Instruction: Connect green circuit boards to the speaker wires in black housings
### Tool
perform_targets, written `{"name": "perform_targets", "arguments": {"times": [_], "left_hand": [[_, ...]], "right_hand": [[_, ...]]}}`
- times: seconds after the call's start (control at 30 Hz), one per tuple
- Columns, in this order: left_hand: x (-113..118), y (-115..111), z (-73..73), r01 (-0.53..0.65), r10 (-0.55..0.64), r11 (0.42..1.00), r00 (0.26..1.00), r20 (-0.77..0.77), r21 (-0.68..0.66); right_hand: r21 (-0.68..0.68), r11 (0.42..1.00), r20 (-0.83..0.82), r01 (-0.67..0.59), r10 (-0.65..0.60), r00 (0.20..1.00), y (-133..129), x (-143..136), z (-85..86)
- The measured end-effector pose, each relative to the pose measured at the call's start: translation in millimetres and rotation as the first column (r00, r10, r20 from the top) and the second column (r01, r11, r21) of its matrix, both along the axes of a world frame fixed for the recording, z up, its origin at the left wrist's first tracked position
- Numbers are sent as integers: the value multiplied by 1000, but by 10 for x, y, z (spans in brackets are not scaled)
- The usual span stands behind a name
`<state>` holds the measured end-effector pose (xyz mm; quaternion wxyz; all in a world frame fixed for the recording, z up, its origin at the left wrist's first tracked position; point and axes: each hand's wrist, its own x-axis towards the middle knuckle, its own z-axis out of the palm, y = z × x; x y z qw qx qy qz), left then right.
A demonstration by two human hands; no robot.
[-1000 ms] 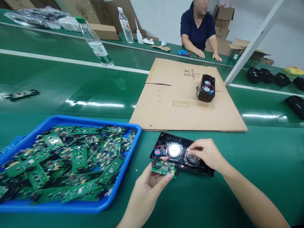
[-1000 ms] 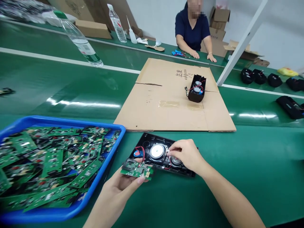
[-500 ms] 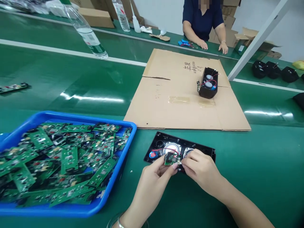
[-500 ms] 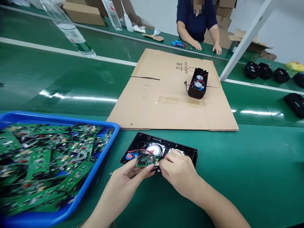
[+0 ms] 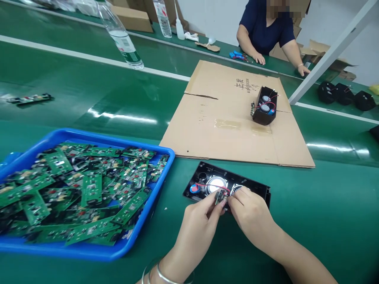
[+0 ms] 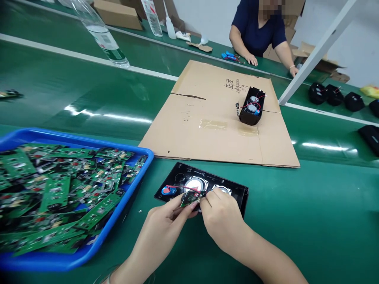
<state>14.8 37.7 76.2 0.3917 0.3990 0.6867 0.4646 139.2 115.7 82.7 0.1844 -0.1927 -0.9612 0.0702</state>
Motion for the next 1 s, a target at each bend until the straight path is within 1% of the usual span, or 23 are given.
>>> {"name": "perform_targets", "arguments": {"times": [0.1,0.2,0.3,0.4,0.57,0.7,0.73,0.8,0.83,0.9,0.93,1.0], "left_hand": [[-11,9,12,1,-1,1000,999,44,9],[-17,15,42,-9,5,999,994,113,31],[-7,18,64,-37,27,997,988,153,61],[12,20,58,-52,41,996,989,143,76],[2,22,41,1,-7,995,998,59,101],[-52,54,83,-23,24,995,1000,-11,93],[-65,67,97,-34,36,995,999,-14,92],[-83,94,117,-55,54,995,998,10,83],[-89,106,123,-61,59,995,998,28,75],[-93,123,126,-69,66,996,996,54,62],[-93,129,126,-72,69,996,996,59,58],[-92,135,125,-70,66,996,996,65,56]], "right_hand": [[-135,990,-25,50,-53,998,39,15,-33],[-297,947,-28,120,-134,991,81,32,-61],[-371,925,-26,87,-105,994,111,35,-57],[-374,925,-49,71,-96,994,123,23,-38],[-397,913,-66,91,-128,990,100,8,-35],[-324,919,-186,224,-294,938,-2,53,-41],[-308,918,-170,250,-312,935,-34,69,-38],[-325,913,-39,246,-273,961,-87,96,-23],[-365,902,48,229,-228,973,-104,105,-11],[-483,851,154,206,-150,977,-112,114,20],[-548,812,166,200,-130,978,-104,116,38],[-655,729,152,198,-129,980,-77,119,71]]}}
